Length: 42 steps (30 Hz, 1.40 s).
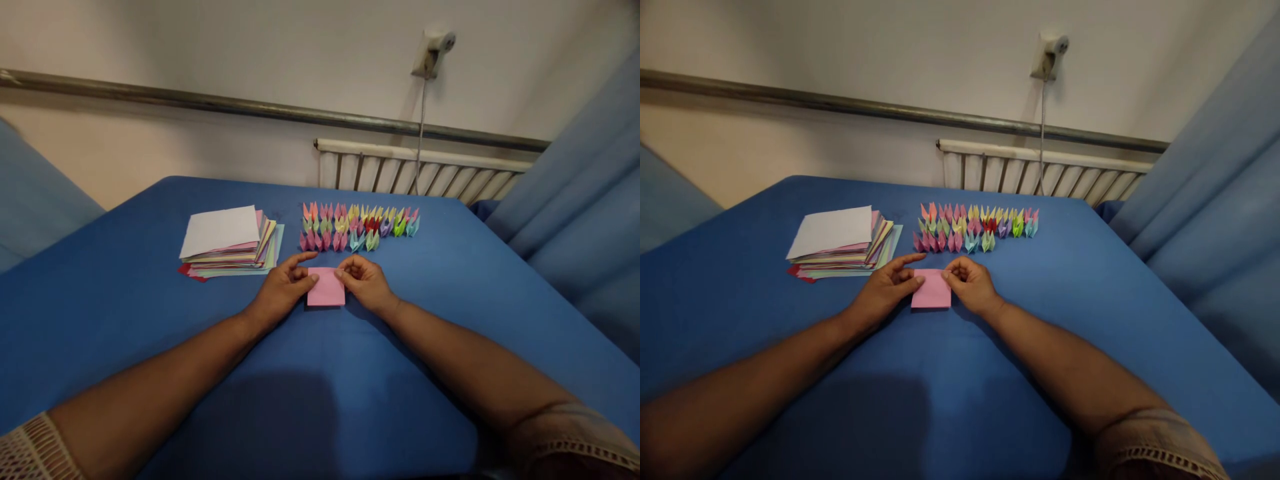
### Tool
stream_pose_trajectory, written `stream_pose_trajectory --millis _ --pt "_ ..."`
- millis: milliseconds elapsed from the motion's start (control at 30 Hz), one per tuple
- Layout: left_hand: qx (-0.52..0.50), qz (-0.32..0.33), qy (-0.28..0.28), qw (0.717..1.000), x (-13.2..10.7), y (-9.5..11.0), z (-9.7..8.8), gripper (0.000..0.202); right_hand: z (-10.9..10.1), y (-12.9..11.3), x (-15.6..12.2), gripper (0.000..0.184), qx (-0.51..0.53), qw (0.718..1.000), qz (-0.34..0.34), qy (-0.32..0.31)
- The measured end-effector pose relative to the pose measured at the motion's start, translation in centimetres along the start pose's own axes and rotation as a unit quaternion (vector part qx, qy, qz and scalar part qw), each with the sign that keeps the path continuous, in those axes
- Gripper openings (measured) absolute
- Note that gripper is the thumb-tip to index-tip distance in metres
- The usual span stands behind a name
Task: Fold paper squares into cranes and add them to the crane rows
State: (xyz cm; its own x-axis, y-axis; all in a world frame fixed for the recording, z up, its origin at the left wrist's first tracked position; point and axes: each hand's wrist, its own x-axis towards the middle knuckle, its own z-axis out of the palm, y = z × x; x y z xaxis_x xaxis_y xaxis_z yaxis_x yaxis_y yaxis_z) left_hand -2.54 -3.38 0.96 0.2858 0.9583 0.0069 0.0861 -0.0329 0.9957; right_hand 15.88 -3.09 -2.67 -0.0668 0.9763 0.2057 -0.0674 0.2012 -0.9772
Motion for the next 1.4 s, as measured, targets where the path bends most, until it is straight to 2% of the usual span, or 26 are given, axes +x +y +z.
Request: stream_pose_trajectory --millis 133,233,333,467,600,800,1100,1400 --pt "0.095 0.067 -0.002 0.993 0.0 -0.5 -0.4 0.046 -0.2 0.1 0.3 0.028 0.012 0.999 0.033 0.005" --pt "0.128 0.068 -0.029 0.989 -0.2 -0.7 -0.2 0.028 -0.3 0.0 0.4 0.028 0.009 0.999 0.032 0.012" --pt "0.090 0.013 -0.049 0.995 -0.1 -0.8 0.0 0.028 -0.4 -0.2 0.3 0.029 0.015 1.000 0.025 0.009" --pt "-0.021 -0.029 0.012 0.999 0.4 -0.6 -0.2 0.044 -0.6 -0.7 0.0 0.040 0.054 0.998 0.036 -0.016" --pt "-0.073 -0.039 0.045 0.996 0.7 -0.3 -0.6 0.045 -0.7 -0.8 0.0 0.046 0.081 0.994 0.038 -0.059" --pt "-0.077 -0.045 0.044 0.995 0.8 -0.3 -0.6 0.039 -0.7 -0.1 0.2 0.039 0.082 0.994 0.026 -0.067" --pt "-0.100 -0.055 0.051 0.992 0.9 -0.3 -0.6 0.040 -0.7 0.1 0.3 0.037 0.084 0.994 0.024 -0.066" --pt "-0.046 -0.033 0.071 0.996 0.7 -0.2 -0.5 0.039 -1.0 0.0 0.4 0.033 0.106 0.991 0.041 -0.076"
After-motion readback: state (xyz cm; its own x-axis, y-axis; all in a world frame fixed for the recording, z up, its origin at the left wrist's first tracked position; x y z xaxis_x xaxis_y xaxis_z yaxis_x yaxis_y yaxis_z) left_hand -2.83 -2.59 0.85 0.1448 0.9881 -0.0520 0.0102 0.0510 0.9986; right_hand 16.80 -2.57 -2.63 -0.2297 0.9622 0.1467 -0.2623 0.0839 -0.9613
